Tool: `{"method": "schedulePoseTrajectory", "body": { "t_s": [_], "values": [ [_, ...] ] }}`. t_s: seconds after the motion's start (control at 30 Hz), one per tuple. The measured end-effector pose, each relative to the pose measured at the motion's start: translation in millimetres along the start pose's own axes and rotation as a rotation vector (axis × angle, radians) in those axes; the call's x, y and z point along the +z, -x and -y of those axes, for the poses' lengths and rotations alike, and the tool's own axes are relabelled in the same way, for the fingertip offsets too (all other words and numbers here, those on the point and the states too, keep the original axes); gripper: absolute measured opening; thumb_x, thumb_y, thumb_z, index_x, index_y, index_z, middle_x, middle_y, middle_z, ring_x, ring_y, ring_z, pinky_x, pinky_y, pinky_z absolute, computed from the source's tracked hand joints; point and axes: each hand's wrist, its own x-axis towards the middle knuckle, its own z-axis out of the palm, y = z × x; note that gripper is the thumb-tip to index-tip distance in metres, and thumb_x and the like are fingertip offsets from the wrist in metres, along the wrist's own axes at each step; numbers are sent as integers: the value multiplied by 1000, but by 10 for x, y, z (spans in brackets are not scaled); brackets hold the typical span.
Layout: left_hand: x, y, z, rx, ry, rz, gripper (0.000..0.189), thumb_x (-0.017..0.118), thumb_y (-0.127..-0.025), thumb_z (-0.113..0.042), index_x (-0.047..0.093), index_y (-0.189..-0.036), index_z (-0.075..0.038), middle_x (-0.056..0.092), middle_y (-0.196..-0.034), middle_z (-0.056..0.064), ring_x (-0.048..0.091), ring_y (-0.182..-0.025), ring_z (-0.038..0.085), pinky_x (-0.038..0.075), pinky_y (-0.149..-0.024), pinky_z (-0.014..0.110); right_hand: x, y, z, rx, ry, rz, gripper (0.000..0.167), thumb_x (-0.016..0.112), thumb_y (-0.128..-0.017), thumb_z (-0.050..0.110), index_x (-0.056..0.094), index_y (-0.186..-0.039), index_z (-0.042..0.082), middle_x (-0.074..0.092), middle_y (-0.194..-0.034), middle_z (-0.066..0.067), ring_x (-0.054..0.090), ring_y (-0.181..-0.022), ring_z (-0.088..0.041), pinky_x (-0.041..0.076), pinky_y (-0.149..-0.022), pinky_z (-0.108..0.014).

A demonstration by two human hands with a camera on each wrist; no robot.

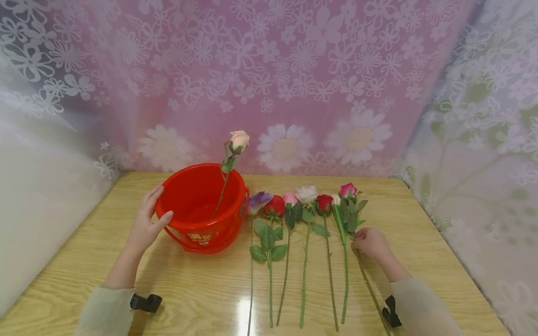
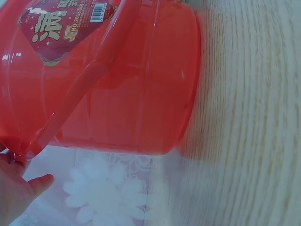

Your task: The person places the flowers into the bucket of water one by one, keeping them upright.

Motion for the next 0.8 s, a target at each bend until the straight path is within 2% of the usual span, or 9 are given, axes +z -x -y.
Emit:
{"method": "schedulePoseTrajectory", "body": {
  "t_s": [0.1, 0.23, 0.33, 0.57, 0.8],
  "values": [
    [-2, 9, -64, -8, 3, 2, 63, 61, -78, -6, 32, -132, 8, 25, -139, 17, 31, -121, 36, 38, -86, 53, 3, 6, 7, 11, -13, 12, 37, 59, -79, 6, 49, -103, -21, 60, -80, -19, 58, -61, -20, 50, -53, -32],
    [-17, 18, -255, -2, 21, -2, 61, 59, -78, -1, 31, -129, 14, 24, -137, 24, 30, -119, 41, 35, -87, 56, 3, 17, 12, 28, -63, 29, 38, 58, -80, 5, 47, -104, -22, 59, -82, -21, 59, -65, -23, 51, -55, -34],
    [-25, 19, -333, 5, 20, -4, 60, 59, -77, 1, 31, -128, 17, 24, -135, 28, 30, -118, 43, 34, -87, 58, 1, 22, 13, 29, -88, 29, 38, 58, -81, 5, 46, -105, -22, 59, -82, -20, 59, -65, -23, 52, -55, -33],
    [0, 4, -54, -5, 15, -1, 62, 61, -79, -6, 32, -132, 8, 24, -139, 17, 31, -121, 36, 37, -87, 54, -15, 28, 10, 24, -107, 22, 40, 59, -81, 6, 46, -106, -21, 59, -81, -16, 58, -64, -19, 51, -55, -32],
    [4, -2, 4, 14, 22, 0, 64, 62, -79, -12, 32, -133, 7, 24, -140, 15, 31, -120, 36, 36, -86, 55, -62, 73, 74, 21, -197, 24, 39, 53, -83, 2, 40, -110, -23, 57, -85, -20, 60, -69, -25, 52, -60, -35]
  ]
}}
